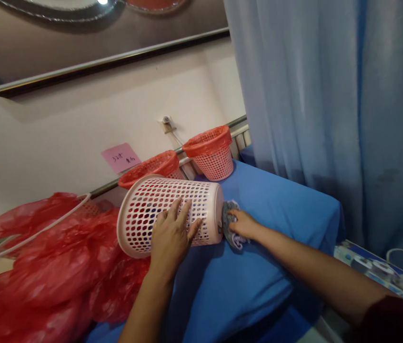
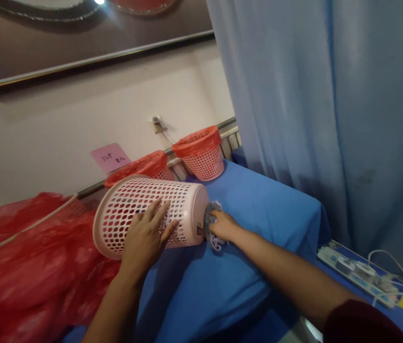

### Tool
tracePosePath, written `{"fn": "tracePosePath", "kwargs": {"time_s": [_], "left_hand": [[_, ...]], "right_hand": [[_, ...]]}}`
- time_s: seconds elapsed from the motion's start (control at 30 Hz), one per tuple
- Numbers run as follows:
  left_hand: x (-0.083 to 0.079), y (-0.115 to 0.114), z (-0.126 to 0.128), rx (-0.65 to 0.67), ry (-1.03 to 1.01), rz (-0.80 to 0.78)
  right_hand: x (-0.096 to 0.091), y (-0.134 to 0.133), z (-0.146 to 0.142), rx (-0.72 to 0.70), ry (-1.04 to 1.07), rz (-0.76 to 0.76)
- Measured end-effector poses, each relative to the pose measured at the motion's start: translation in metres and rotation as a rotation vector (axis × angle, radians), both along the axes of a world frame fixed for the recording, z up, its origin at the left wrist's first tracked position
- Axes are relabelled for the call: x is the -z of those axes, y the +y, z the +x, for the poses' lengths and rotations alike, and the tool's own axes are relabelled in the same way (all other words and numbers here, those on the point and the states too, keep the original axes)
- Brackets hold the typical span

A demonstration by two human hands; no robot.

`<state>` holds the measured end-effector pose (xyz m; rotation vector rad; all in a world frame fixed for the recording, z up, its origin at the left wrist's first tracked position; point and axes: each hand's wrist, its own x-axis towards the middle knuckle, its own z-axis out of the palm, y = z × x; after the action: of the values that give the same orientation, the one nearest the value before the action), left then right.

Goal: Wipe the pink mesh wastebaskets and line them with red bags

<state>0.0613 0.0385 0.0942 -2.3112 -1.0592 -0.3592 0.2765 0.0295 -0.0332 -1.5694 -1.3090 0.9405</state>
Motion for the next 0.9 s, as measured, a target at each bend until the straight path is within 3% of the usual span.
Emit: {"fn": "tracePosePath", "kwargs": {"time_s": [0.17, 0.27, 0.33, 0.5, 0.6, 0.7, 0.8, 0.9], "left_hand": [[0.003, 0.001, 0.0, -0.002, -0.023, -0.001], [0.004, 0.001, 0.0, 0.004, -0.035, 0.006], [0.004, 0.0, 0.0, 0.005, -0.048, 0.004], [0.005, -0.002, -0.001, 0.003, -0.088, -0.009], [0.006, -0.004, -0.001, 0.006, -0.092, -0.009], [0.007, -0.005, -0.001, -0.011, -0.086, -0.01], [0.006, -0.005, -0.001, -0.018, -0.083, -0.015], [0.006, -0.005, -0.001, -0.021, -0.08, -0.023]], "right_hand": [[0.006, -0.026, -0.001, -0.153, 0.061, -0.058], [0.001, -0.022, -0.002, -0.016, 0.096, 0.053], [0.001, -0.018, -0.005, 0.058, 0.004, 0.108], [0.0, -0.02, -0.002, -0.083, -0.161, 0.031], [-0.014, -0.022, 0.009, -0.026, -0.129, 0.065], [-0.027, -0.029, 0.009, 0.07, -0.051, 0.277], [-0.02, -0.039, -0.006, 0.065, 0.013, 0.507], [0.0, -0.042, -0.015, 0.023, -0.034, 0.302]]}}
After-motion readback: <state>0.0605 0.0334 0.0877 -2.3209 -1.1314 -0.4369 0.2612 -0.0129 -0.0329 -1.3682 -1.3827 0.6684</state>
